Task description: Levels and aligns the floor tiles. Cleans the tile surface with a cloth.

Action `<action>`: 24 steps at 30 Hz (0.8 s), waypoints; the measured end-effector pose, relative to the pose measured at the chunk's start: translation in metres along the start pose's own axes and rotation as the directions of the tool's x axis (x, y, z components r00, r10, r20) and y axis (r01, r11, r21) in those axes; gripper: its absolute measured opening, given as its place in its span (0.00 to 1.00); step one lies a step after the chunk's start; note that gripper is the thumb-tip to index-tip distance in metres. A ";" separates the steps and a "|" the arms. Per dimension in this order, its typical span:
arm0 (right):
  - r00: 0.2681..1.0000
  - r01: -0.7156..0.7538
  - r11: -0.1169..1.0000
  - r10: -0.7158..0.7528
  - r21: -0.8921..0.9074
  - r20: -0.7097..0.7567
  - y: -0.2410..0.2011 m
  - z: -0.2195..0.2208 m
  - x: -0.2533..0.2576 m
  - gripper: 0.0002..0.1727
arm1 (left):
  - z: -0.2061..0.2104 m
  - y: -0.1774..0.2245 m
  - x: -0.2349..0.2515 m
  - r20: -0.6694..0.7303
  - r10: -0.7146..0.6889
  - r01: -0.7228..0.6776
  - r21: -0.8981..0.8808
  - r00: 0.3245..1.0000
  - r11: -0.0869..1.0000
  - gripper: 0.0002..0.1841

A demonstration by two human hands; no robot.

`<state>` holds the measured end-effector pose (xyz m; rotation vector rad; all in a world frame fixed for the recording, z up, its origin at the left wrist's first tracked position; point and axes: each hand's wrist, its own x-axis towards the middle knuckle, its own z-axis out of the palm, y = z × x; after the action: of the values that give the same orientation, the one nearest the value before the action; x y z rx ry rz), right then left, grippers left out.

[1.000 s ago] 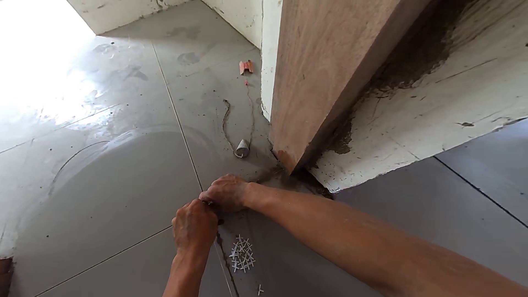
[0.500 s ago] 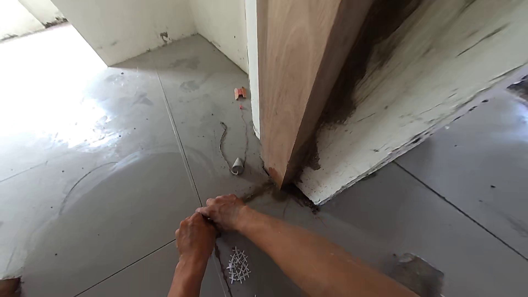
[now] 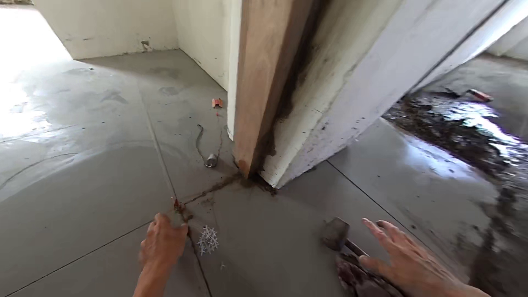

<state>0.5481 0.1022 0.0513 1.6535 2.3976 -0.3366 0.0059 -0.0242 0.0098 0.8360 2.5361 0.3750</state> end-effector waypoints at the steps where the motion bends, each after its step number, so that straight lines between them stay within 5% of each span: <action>1: 0.999 -0.004 1.000 0.005 -0.014 0.032 0.000 0.007 -0.018 0.65 | 0.006 -0.006 -0.012 0.006 -0.015 0.015 -0.005 1.000 1.000 0.35; 5: 0.966 0.232 0.961 -0.246 -0.151 -0.083 -0.026 0.051 -0.061 0.61 | 0.012 -0.033 -0.054 -0.031 0.003 -0.003 -0.014 1.000 1.000 0.35; 11: 0.991 0.124 0.990 -0.128 -0.070 -0.045 -0.050 0.063 -0.074 0.24 | 0.016 -0.127 -0.100 -0.231 0.212 -0.232 -0.063 0.950 0.971 0.21; 14: 0.995 0.094 0.988 -0.097 0.120 0.016 -0.092 0.024 -0.061 0.17 | 0.030 -0.162 -0.113 -0.363 0.302 -0.360 -0.103 0.881 0.927 0.16; 18: 0.988 0.153 0.919 -0.139 0.363 -0.064 -0.184 -0.036 -0.033 0.15 | 0.046 -0.171 -0.115 -0.547 0.248 -0.393 -0.163 0.799 0.905 0.16; 24: 0.927 0.360 0.644 -0.163 0.675 -0.339 -0.322 -0.106 -0.008 0.08 | 0.049 -0.173 -0.114 -0.612 0.164 -0.360 -0.212 0.774 0.908 0.17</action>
<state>0.2452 0.0159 0.1768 1.6554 2.9274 -1.3887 0.0262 -0.2235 -0.0621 1.0783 2.7641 1.2844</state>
